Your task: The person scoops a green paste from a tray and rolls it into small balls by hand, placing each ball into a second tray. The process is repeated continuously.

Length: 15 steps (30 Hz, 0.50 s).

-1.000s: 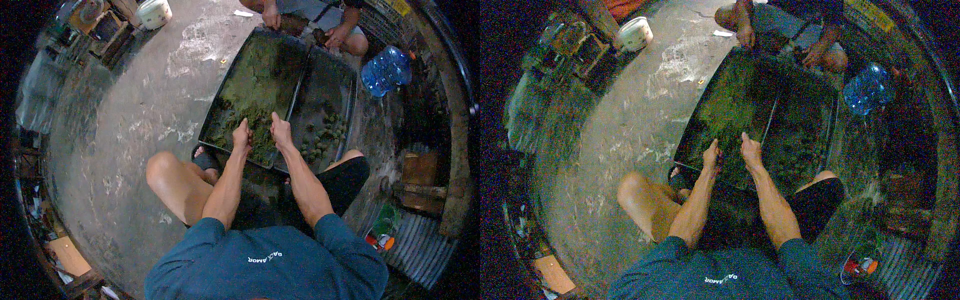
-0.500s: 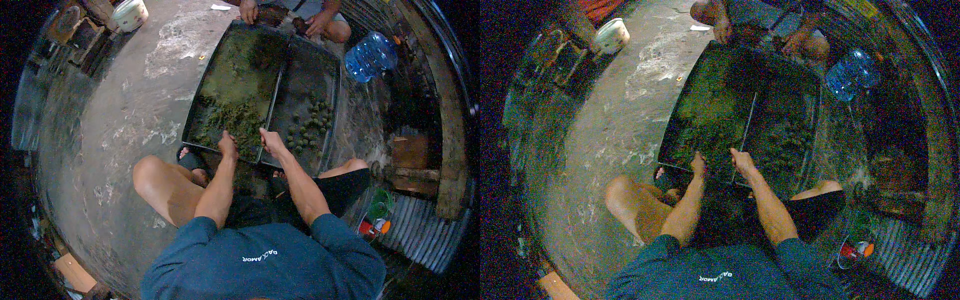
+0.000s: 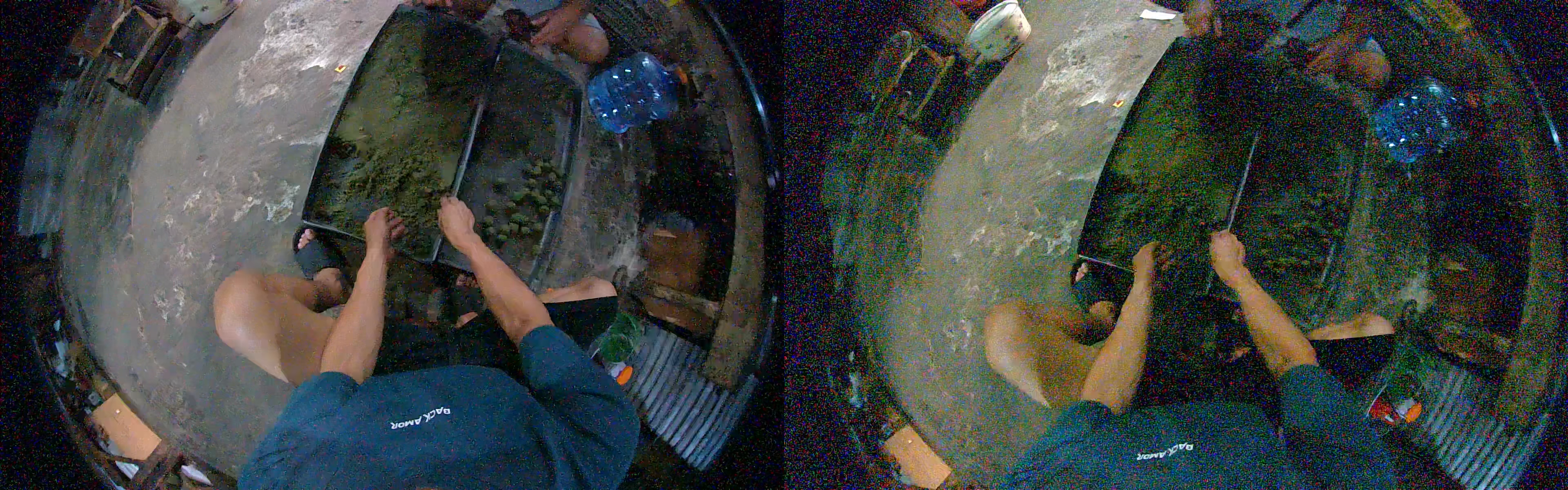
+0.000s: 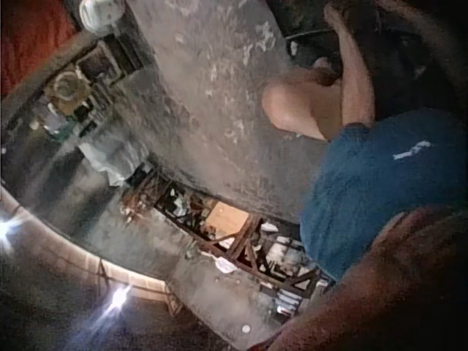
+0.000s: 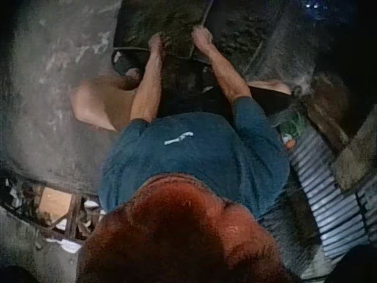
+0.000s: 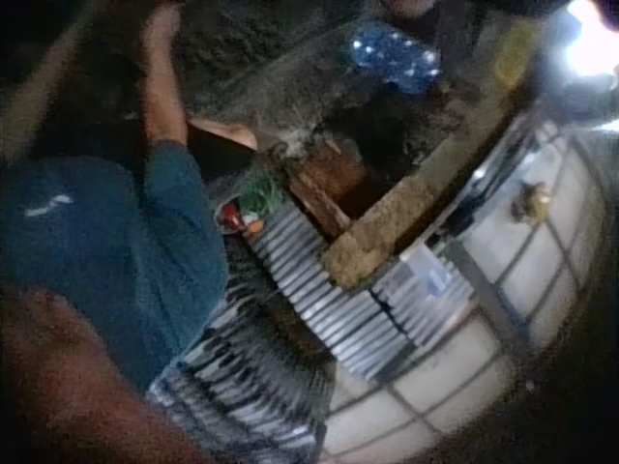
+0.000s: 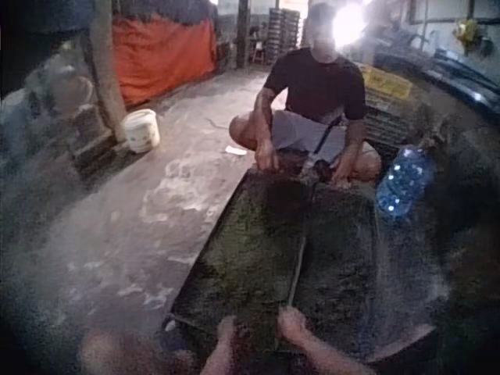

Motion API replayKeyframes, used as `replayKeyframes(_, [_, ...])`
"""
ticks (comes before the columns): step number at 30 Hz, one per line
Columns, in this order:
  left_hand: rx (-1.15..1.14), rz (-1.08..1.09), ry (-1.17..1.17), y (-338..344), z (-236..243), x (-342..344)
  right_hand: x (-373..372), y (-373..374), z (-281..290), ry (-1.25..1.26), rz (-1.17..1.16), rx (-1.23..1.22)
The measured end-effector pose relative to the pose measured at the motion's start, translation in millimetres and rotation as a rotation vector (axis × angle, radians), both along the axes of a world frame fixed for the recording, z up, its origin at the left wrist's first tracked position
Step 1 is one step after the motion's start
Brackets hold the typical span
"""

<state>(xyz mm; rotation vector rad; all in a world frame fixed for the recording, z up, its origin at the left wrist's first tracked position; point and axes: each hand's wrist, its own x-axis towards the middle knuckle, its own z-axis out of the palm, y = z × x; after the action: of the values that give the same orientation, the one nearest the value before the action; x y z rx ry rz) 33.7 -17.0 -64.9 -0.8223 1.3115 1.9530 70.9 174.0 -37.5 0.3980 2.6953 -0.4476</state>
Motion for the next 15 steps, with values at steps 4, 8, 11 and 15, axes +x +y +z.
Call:
replayKeyframes(4, [-0.035,0.200,0.015,-27,15,-9,-29,-8,-22,0.009,0.446,0.366])
replayKeyframes(8, [0.015,0.248,-0.011,-29,18,-13,-44,-13,-27,-0.096,0.430,0.241])
replayKeyframes(11, [0.025,0.227,-0.004,-28,15,-17,-32,-16,-44,-0.258,0.509,0.121])
replayKeyframes(15, [0.016,0.196,0.037,-22,28,-26,12,-36,-49,-0.251,0.684,-0.032])
